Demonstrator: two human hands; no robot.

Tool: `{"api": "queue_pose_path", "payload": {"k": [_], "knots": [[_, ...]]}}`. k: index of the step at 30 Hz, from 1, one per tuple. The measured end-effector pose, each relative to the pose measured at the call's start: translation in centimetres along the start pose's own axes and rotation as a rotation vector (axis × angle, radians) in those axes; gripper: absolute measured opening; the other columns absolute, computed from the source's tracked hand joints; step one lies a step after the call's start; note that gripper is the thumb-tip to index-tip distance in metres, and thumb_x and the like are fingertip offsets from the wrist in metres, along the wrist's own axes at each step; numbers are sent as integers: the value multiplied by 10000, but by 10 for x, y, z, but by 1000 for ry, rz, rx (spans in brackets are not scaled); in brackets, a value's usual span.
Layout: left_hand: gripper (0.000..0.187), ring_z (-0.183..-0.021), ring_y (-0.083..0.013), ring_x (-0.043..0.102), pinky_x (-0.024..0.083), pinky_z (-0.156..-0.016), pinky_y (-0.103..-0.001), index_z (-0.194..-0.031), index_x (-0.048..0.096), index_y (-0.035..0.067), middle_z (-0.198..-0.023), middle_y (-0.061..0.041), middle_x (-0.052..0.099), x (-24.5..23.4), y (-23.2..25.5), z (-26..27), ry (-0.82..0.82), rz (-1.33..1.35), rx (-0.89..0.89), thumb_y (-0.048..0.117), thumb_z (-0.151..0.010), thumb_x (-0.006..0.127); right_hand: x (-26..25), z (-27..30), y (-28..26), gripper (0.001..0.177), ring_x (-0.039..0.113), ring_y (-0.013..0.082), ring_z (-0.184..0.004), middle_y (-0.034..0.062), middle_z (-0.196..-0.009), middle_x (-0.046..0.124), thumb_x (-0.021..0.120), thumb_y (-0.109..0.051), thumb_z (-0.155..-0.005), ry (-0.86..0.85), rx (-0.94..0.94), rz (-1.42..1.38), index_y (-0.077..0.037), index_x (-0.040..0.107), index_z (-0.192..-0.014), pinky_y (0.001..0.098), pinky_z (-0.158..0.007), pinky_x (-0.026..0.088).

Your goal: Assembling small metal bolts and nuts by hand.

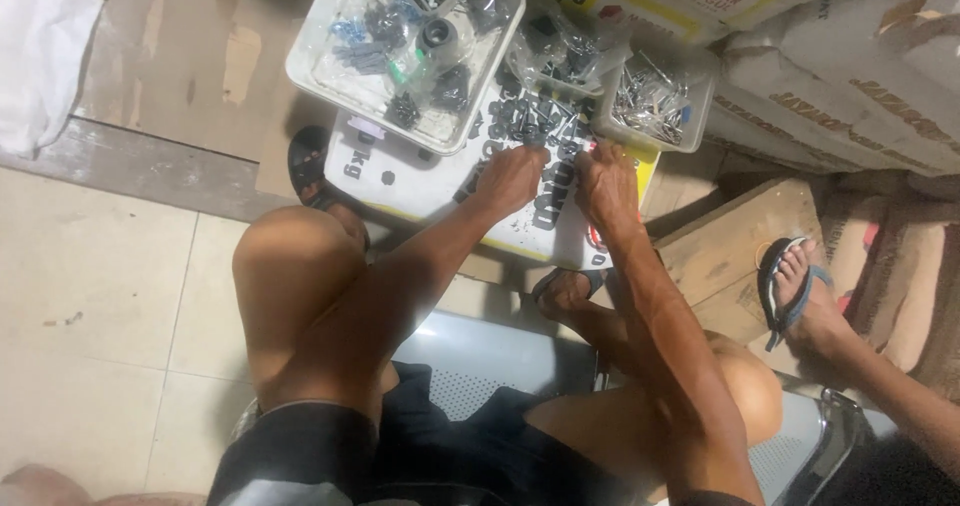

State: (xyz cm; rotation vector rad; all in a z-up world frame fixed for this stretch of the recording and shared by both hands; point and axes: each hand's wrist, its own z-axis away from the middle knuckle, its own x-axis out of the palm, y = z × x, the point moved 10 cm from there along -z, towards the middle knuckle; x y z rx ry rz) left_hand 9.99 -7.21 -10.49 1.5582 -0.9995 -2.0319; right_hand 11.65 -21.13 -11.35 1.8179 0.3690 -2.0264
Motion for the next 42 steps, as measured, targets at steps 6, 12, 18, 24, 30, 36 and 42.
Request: {"api": "queue_pose_path", "payload": {"k": [6, 12, 18, 24, 30, 36, 42], "knots": [[197, -687, -241, 741, 561, -586, -332, -847, 707, -38, -745, -175, 697, -5, 14, -1, 47, -169, 25, -6, -967, 554, -10, -3, 9, 449, 599, 418, -1137, 203, -1143, 616, 836, -52, -713, -66, 99, -348, -33, 669, -1129, 534, -1020, 477], [128, -726, -347, 748, 571, -618, -454, -924, 663, -31, -818, -212, 677, 15, 2, -15, 69, -135, 54, -41, -942, 536, -73, 6, 11, 91, 675, 345, -810, 114, -764, 632, 652, -140, -867, -33, 187, -745, -135, 722, -925, 508, -758, 514], [117, -822, -429, 740, 588, -680, -481, -974, 632, -88, -875, -260, 653, 2, 5, -11, 107, 34, 29, -72, -938, 522, -197, 22, 8, 250, 704, 256, -1001, 176, -1032, 725, 660, 39, -935, 195, 126, -1181, -61, 716, -1157, 406, -895, 566], [106, -642, -204, 760, 625, -543, -264, -995, 684, 33, -784, -88, 709, -47, 5, -16, 253, 590, -190, 11, -910, 624, -255, 47, -14, 167, 688, 211, -835, 171, -903, 708, 722, -39, -977, 158, 117, -1277, 11, 721, -1136, 360, -791, 578], [212, -668, -201, 780, 691, -580, -264, -1084, 650, -109, -891, -256, 743, -140, 59, 48, 214, 1116, -331, -10, -896, 643, -240, 39, -28, 133, 695, 196, -780, 169, -867, 719, 744, 16, -951, 164, 41, -1325, 30, 746, -1083, 337, -726, 601], [212, -636, -182, 763, 681, -533, -246, -1062, 653, -77, -865, -224, 744, -144, 64, 46, 251, 1163, -344, 7, -869, 677, -241, 30, -44, 136, 684, 192, -773, 170, -826, 712, 721, -3, -970, 118, 20, -1280, 45, 736, -1096, 335, -715, 582], [163, -626, -195, 759, 690, -525, -273, -1015, 664, -76, -833, -224, 741, -137, 61, 39, 273, 1173, -314, -22, -861, 678, -234, 27, -39, 141, 683, 175, -752, 163, -822, 717, 723, -15, -982, 101, 53, -1274, 39, 736, -1112, 319, -698, 579]]}}
